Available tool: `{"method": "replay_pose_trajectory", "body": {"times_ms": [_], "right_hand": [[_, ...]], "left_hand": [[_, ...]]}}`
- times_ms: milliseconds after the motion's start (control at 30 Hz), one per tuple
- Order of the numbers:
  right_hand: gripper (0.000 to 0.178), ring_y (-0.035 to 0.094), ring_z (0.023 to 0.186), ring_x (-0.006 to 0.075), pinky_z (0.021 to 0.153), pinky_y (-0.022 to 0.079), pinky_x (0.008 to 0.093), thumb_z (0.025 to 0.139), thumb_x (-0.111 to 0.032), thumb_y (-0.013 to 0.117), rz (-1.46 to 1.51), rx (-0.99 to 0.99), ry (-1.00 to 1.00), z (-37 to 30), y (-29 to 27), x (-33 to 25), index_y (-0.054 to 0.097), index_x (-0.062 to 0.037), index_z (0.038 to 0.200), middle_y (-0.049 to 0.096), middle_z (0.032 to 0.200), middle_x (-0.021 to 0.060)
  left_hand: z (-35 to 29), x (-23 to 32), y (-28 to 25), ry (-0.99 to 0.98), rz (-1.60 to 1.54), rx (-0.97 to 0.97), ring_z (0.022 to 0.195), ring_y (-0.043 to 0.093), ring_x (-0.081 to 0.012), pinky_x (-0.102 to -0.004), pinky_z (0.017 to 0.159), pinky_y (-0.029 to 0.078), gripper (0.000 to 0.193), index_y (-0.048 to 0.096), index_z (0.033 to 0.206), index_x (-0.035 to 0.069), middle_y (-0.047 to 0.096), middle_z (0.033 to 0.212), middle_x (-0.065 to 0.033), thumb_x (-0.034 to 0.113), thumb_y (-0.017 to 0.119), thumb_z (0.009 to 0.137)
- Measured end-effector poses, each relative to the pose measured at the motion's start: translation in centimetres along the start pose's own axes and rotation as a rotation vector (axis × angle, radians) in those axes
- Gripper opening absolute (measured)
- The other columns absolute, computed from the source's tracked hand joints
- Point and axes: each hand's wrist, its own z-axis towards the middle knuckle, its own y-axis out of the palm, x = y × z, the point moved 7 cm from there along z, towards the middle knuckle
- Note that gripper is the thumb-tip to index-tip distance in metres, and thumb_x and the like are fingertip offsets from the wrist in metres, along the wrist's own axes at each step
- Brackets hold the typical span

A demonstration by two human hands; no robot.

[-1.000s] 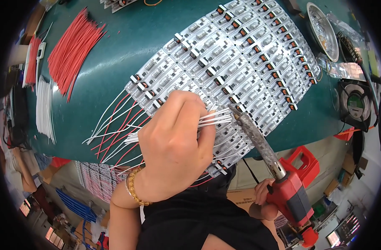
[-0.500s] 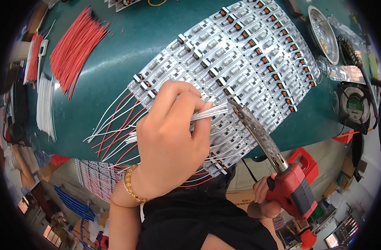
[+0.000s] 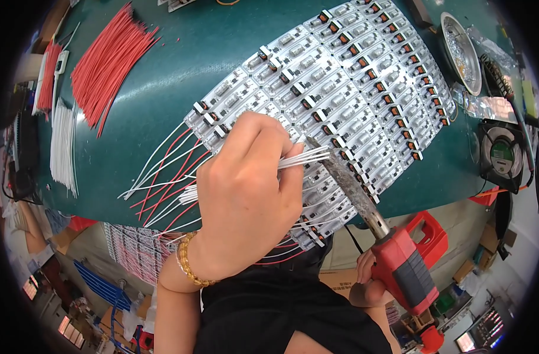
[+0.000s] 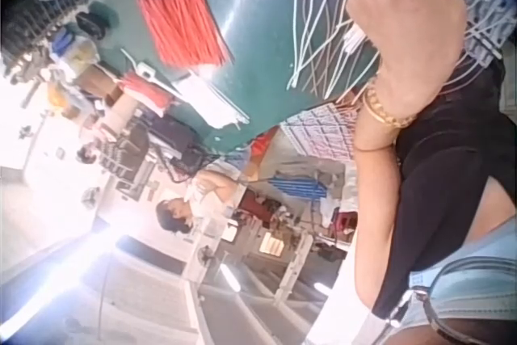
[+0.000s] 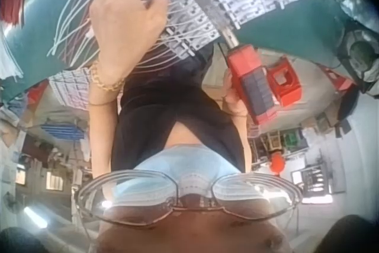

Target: The person solders red and white wires onto circuit boards using a soldering iron and stacks a completed board onto a pile.

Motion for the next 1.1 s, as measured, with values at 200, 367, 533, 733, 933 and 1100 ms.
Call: {"method": "replay_pose_trajectory", "body": {"times_ms": [200,367,533,733,933,1100], "right_hand": [[0.018,0.057,0.056,0.0094,0.047,0.038,0.0273,0.070,-0.008,0.073,0.154,-0.048,-0.183,-1.3,-0.9,0.5,0.056,-0.0020,0.072,0.060,0.063,0.0042],[0.088,0.048,0.047,0.0102,0.048,0.039,0.0260,0.085,-0.059,0.066,-0.278,-0.100,-0.347,-0.6,-0.5,-0.3,0.042,0.0104,0.134,0.050,0.057,-0.0030],[0.069,0.048,0.046,0.0137,0.046,0.036,0.0278,0.082,-0.063,0.067,-0.143,-0.049,-0.285,1.0,1.2,-1.1,0.049,0.0007,0.100,0.050,0.056,-0.0018],[0.091,0.046,0.043,0.0102,0.045,0.037,0.0252,0.085,-0.062,0.064,0.000,-0.160,-0.393,1.8,1.4,-1.2,0.041,0.0093,0.135,0.046,0.052,-0.0039],[0.021,0.052,0.052,0.0181,0.052,0.036,0.0310,0.068,-0.030,0.063,-0.326,0.030,-0.212,1.4,0.6,-0.7,0.054,-0.0147,0.058,0.052,0.056,-0.0015],[0.017,0.053,0.053,0.0195,0.051,0.038,0.0295,0.064,-0.027,0.063,-0.269,0.060,-0.161,1.7,0.7,-0.8,0.055,-0.0136,0.059,0.053,0.058,-0.0012]], "left_hand": [[0.3,0.5,0.0,-0.050,0.000,-0.029,0.069,0.063,-0.0212,-0.0283,0.060,0.049,0.008,0.061,0.079,-0.003,0.064,0.089,-0.0119,-0.006,0.066,0.074],[0.3,0.2,-0.3,-0.083,-0.006,-0.034,0.072,0.064,-0.0235,-0.0299,0.063,0.050,0.008,0.061,0.079,-0.003,0.063,0.088,-0.0126,-0.007,0.065,0.074],[0.4,0.7,-0.6,-0.064,-0.033,-0.017,0.075,0.064,-0.0265,-0.0325,0.067,0.049,0.008,0.062,0.081,-0.003,0.064,0.088,-0.0133,-0.005,0.067,0.075],[1.5,-0.1,-1.6,-0.021,0.062,0.039,0.075,0.064,-0.0263,-0.0324,0.069,0.049,0.012,0.065,0.084,-0.004,0.065,0.088,-0.0124,-0.002,0.072,0.074],[1.6,-0.4,-1.4,-0.034,0.043,0.021,0.075,0.064,-0.0260,-0.0322,0.069,0.049,0.012,0.066,0.084,-0.005,0.065,0.086,-0.0122,-0.002,0.072,0.074],[1.5,-0.2,-1.3,-0.045,0.060,0.033,0.074,0.064,-0.0255,-0.0323,0.067,0.049,0.011,0.065,0.082,-0.005,0.065,0.086,-0.0120,-0.002,0.072,0.074]]}}
